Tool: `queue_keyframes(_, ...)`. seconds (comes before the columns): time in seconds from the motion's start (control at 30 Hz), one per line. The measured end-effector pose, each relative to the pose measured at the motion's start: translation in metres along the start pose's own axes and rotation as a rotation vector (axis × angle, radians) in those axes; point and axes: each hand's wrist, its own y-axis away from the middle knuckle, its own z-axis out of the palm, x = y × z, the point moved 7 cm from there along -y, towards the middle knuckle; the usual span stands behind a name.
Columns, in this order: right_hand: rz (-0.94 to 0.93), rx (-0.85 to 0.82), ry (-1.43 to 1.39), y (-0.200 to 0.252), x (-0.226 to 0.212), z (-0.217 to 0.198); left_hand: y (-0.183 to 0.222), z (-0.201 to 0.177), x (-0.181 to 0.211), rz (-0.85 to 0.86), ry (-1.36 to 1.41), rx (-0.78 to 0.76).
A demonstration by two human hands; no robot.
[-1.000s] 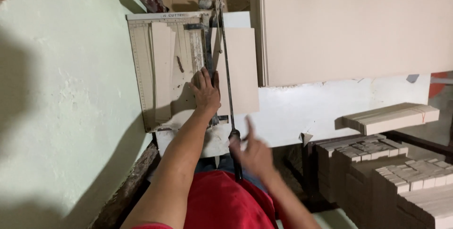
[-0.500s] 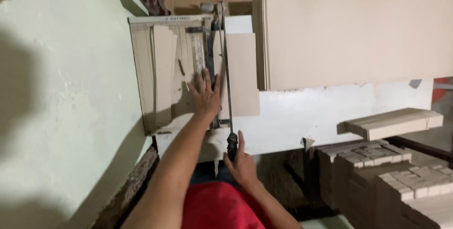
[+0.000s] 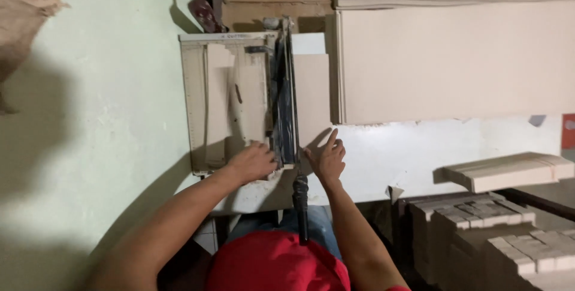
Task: Using a manual guillotine paper cutter to slice stacks of paper into uniform strips.
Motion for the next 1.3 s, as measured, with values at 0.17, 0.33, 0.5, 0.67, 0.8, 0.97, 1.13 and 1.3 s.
queue_keyframes(0.17, 0.112, -0.054, 0.025, -0.018, 0.000, 0.017, 0.045, 0.031, -0.064, -0.202, 0.109, -0.377)
queue_keyframes(0.33, 0.034, 0.095, -0.314, -0.067, 0.041, 0.042, 0.068, 0.053, -0.094, -0.239, 0.012, -0.406)
queue_keyframes(0.5, 0.022, 0.027, -0.616, -0.030, 0.052, -0.011, 0.066, 0.021, -0.095, -0.314, 0.063, -0.332)
queue_keyframes(0.67, 0.107, -0.120, -1.176, -0.001, 0.086, 0.055, 0.048, 0.024, -0.081, -0.438, 0.286, -0.165)
queue_keyframes(0.8, 0.113, -0.157, -1.113, 0.006, 0.041, 0.038, 0.022, 0.056, -0.070, -0.500, 0.308, -0.093)
queue_keyframes(0.97, 0.055, -0.078, -0.730, -0.022, 0.016, 0.016, -0.002, 0.028, -0.074, -0.672, 0.599, -0.213)
queue_keyframes(1.13, 0.052, -0.042, -0.699, -0.030, 0.012, 0.017, -0.043, 0.019, -0.072, -0.769, 0.747, -0.244)
queue_keyframes(1.3, 0.055, -0.030, -0.658, -0.025, 0.003, 0.007, -0.059, 0.017, -0.068, -0.888, 0.667, -0.371)
